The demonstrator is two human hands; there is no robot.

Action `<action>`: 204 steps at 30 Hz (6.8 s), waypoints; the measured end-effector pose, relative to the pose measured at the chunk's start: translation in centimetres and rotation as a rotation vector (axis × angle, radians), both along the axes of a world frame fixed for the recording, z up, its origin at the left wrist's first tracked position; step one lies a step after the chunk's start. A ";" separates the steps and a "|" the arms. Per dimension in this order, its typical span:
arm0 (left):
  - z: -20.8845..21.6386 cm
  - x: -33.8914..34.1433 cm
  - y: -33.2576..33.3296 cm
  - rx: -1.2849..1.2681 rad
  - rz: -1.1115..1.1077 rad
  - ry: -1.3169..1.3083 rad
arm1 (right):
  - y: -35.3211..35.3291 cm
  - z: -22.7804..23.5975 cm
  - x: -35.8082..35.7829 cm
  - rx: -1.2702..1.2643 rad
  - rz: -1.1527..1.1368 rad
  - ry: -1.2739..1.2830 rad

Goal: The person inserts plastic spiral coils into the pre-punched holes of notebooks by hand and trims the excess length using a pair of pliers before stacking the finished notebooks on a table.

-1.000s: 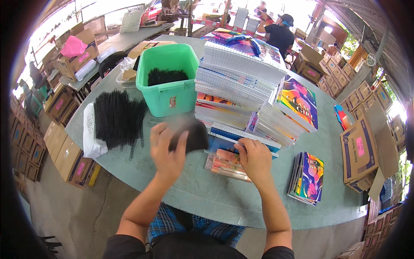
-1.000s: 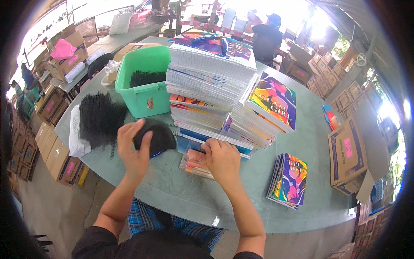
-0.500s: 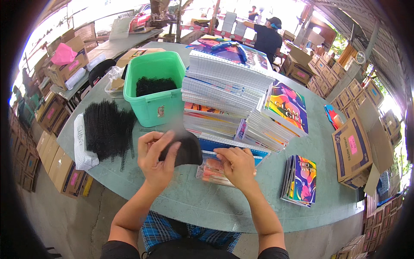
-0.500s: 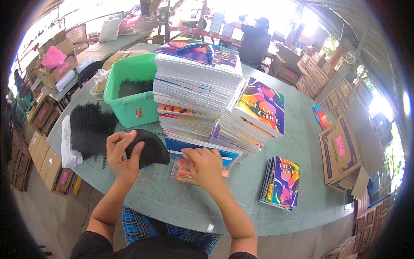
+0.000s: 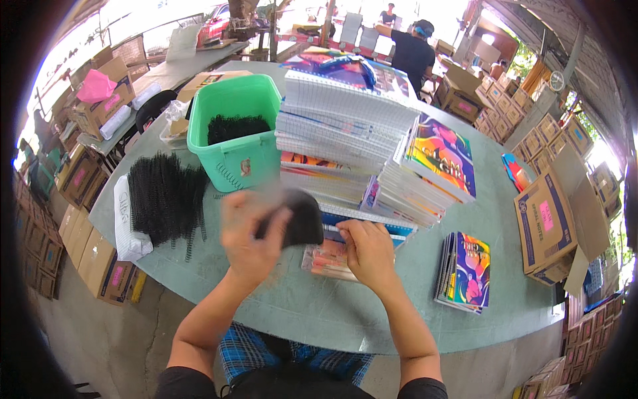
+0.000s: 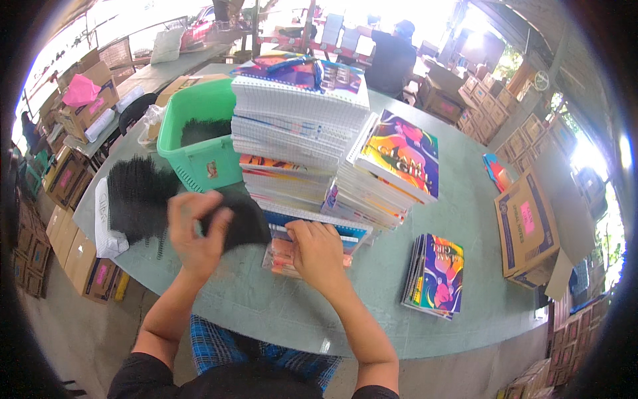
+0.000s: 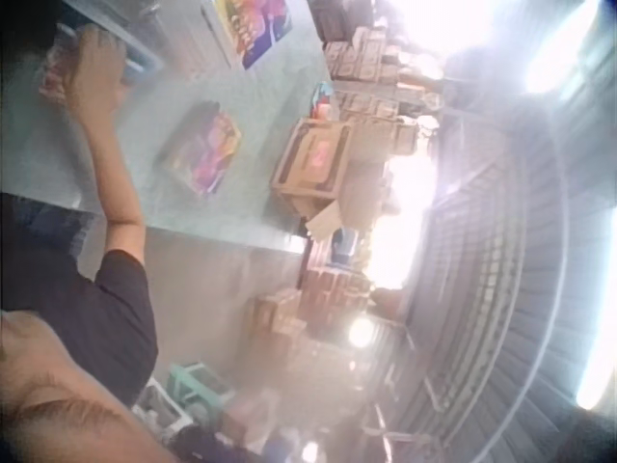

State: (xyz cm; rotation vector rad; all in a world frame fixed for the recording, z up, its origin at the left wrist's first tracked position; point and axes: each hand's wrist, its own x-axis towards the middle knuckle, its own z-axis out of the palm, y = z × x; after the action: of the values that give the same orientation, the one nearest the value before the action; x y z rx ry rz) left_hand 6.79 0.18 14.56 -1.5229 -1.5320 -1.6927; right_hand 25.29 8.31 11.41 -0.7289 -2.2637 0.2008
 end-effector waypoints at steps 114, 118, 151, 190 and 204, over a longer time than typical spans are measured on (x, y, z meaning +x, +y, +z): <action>-1.0 11.0 7.1 -0.651 -0.577 0.403 | 1.0 -6.3 7.7 -0.747 -0.020 0.867; -1.5 11.4 7.2 -0.670 -0.673 0.408 | 1.3 -7.0 8.4 -0.786 -0.024 0.771; -3.0 12.6 7.4 -0.312 -0.574 0.443 | 1.1 -6.6 8.2 -0.612 -0.034 0.816; -3.9 -4.0 -1.4 -1.020 -0.263 -0.085 | 1.7 2.6 -8.3 -0.453 0.285 -0.021; -2.9 -6.0 -1.7 -1.349 -0.607 -0.412 | 1.8 1.9 -7.5 -0.317 0.102 0.033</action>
State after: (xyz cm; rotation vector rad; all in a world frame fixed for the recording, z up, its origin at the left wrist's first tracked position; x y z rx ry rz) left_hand 0.80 -1.52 11.63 -2.5296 -2.9929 -1.1813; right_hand 17.75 10.14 13.34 -0.7647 -2.2641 0.6270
